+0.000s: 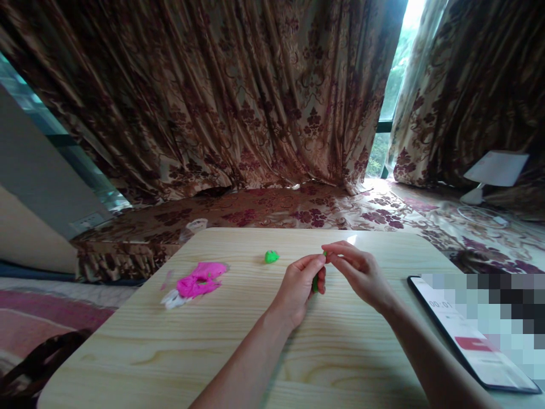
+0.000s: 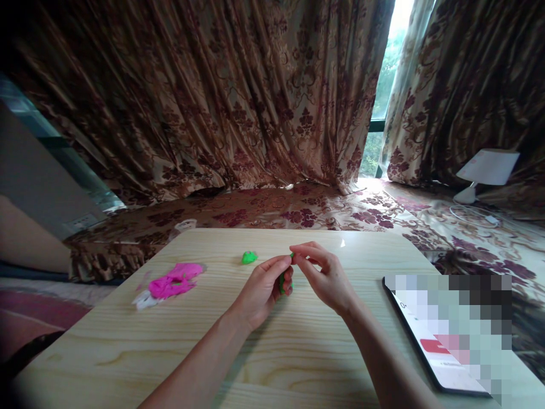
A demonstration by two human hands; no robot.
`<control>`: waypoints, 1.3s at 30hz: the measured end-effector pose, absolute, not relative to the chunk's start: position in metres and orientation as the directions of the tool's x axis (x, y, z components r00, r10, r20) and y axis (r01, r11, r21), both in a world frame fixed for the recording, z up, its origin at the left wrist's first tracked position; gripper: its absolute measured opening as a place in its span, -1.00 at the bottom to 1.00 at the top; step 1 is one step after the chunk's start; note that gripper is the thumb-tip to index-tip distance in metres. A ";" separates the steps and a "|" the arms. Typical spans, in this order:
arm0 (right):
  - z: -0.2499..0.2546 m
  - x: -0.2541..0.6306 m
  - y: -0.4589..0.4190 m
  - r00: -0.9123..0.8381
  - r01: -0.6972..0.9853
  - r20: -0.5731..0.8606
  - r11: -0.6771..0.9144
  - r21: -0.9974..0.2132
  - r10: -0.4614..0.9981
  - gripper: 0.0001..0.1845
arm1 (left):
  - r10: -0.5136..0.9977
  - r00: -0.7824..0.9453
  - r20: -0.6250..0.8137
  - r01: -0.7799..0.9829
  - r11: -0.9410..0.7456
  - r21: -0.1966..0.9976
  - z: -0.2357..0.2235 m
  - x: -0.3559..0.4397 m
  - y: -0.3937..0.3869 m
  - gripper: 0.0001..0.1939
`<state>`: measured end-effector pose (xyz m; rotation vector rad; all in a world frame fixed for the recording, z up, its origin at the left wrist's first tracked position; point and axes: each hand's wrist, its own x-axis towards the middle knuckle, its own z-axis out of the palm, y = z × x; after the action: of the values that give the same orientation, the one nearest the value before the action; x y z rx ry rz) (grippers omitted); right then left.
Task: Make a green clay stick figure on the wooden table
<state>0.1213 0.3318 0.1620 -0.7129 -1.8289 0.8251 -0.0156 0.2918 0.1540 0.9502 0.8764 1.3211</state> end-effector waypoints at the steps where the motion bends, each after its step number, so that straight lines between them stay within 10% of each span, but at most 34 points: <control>1: 0.162 0.121 0.332 -0.355 0.110 0.524 0.591 -0.799 0.774 -0.71 | 0.998 0.061 0.016 -0.375 0.009 0.927 0.154 -0.016 0.292 -0.74; 26: 0.146 0.112 0.338 -0.340 0.038 0.320 0.353 -0.935 0.885 -0.69 | 0.985 -0.124 -0.123 -0.601 0.024 0.799 0.154 -0.028 0.302 -0.77; 39: 0.146 0.113 0.338 -0.262 0.074 0.485 0.519 -0.852 0.834 -0.83 | 0.987 -0.161 0.007 -0.465 -0.082 0.881 0.151 -0.024 0.303 -0.75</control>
<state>0.1131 0.3382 0.1457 -0.7758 -1.6903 0.8879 -0.0244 0.3027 0.1507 0.7912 0.9199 1.5476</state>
